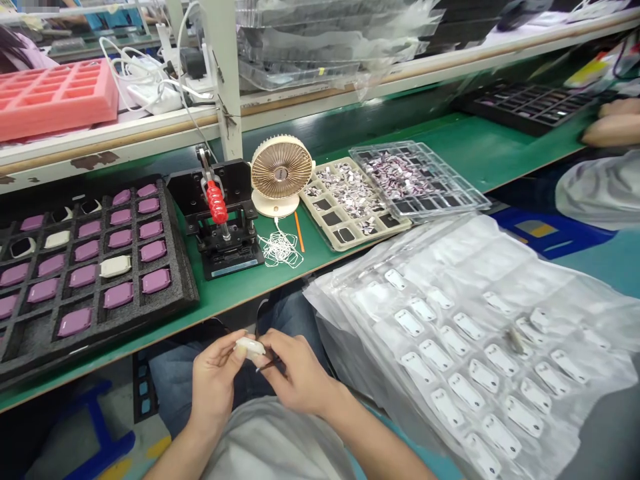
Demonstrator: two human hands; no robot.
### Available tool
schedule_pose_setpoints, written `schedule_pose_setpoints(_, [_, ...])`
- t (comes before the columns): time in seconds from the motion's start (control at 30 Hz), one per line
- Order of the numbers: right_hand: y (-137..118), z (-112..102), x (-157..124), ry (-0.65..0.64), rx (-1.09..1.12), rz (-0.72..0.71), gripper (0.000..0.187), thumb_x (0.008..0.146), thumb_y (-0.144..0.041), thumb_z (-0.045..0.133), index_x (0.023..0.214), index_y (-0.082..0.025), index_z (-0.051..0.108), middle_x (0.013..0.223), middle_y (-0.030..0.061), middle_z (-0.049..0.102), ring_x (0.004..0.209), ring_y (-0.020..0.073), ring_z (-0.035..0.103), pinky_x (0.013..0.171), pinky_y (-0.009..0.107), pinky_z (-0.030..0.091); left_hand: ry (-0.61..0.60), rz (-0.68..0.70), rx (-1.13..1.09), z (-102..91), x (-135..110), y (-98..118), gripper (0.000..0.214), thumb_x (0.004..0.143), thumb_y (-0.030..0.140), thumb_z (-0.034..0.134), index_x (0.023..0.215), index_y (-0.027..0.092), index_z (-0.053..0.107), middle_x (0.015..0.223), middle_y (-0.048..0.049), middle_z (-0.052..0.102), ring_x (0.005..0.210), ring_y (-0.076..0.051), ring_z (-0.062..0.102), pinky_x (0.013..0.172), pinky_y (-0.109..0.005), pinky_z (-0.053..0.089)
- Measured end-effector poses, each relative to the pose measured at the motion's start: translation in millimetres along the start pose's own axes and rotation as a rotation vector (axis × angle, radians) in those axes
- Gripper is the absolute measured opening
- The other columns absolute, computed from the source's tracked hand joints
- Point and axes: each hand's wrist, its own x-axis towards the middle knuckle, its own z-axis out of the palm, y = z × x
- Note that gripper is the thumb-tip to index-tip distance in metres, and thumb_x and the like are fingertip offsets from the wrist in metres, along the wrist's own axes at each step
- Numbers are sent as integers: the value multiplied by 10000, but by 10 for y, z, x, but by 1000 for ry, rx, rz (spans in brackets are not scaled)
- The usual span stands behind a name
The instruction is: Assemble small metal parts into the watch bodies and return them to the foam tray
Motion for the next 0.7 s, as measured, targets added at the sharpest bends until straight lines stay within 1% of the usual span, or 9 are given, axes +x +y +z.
schedule_pose_setpoints(0.07, [23, -1, 45, 0, 238, 137, 269, 989, -403, 591, 809, -214, 527, 707, -35, 504, 615, 117, 425, 586, 257, 295, -83, 8, 117, -15, 26, 36, 375, 864, 387, 849, 1203, 231, 813, 1137, -128, 824, 1045, -263, 786, 964, -376, 626])
schedule_pose_setpoints(0.13, [52, 2, 81, -1, 585, 350, 394, 965, -534, 622, 769, -216, 498, 617, -74, 398, 532, 91, 298, 518, 241, 229, -189, 127, 250, -42, 69, 108, 445, 871, 369, 843, 1299, 271, 771, 1290, -132, 765, 1164, -293, 743, 1005, -409, 615])
schedule_pose_setpoints(0.23, [78, 8, 123, -53, 1030, 657, 451, 865, -585, 729, 790, -224, 469, 549, -127, 304, 466, 54, 146, 467, 228, 107, -293, 500, 527, -88, 142, 242, 450, 849, 265, 861, 1285, 334, 772, 1362, -103, 715, 1216, -303, 707, 1003, -416, 615])
schedule_pose_setpoints(0.3, [85, 11, 148, -103, 1127, 757, 455, 817, -550, 768, 792, -230, 445, 539, -137, 301, 448, 42, 120, 457, 223, 74, -349, 748, 675, -111, 179, 310, 395, 887, 154, 801, 1234, 341, 786, 1234, -73, 766, 1134, -275, 734, 979, -412, 622])
schedule_pose_setpoints(0.4, [112, 19, 179, -205, 1106, 800, 420, 824, -552, 701, 751, -232, 440, 534, -133, 301, 415, 40, 116, 426, 217, 95, -420, 972, 762, -143, 208, 345, 451, 915, 40, 712, 1273, 311, 753, 1092, -57, 800, 1040, -254, 756, 940, -398, 631])
schedule_pose_setpoints(0.5, [150, 14, 212, -262, 1013, 801, 441, 852, -601, 634, 692, -233, 448, 528, -128, 277, 396, 47, 113, 398, 220, 119, -473, 978, 887, -190, 222, 321, 510, 931, 35, 679, 1378, 281, 686, 1140, -80, 790, 1061, -256, 753, 960, -380, 624])
schedule_pose_setpoints(0.57, [133, -35, 276, -256, 929, 779, 477, 881, -613, 641, 659, -224, 475, 512, -114, 293, 397, 55, 154, 395, 219, 140, -455, 951, 980, -214, 248, 309, 516, 960, 29, 610, 1413, 270, 657, 1194, -93, 773, 1104, -250, 745, 987, -363, 613])
schedule_pose_setpoints(0.63, [42, -148, 417, -144, 746, 673, 462, 921, -561, 675, 658, -202, 550, 531, -68, 413, 435, 77, 321, 421, 212, 254, -372, 949, 1025, -205, 316, 324, 489, 982, 21, 536, 1390, 260, 663, 1205, -100, 758, 1125, -242, 736, 998, -358, 603])
schedule_pose_setpoints(0.7, [-128, -316, 660, 120, 391, 395, 351, 974, -464, 670, 742, -202, 667, 660, -2, 607, 604, 130, 565, 564, 231, 457, -273, 964, 1020, -145, 448, 370, 428, 1001, 36, 500, 1329, 244, 680, 1180, -108, 747, 1122, -245, 727, 1002, -380, 595])
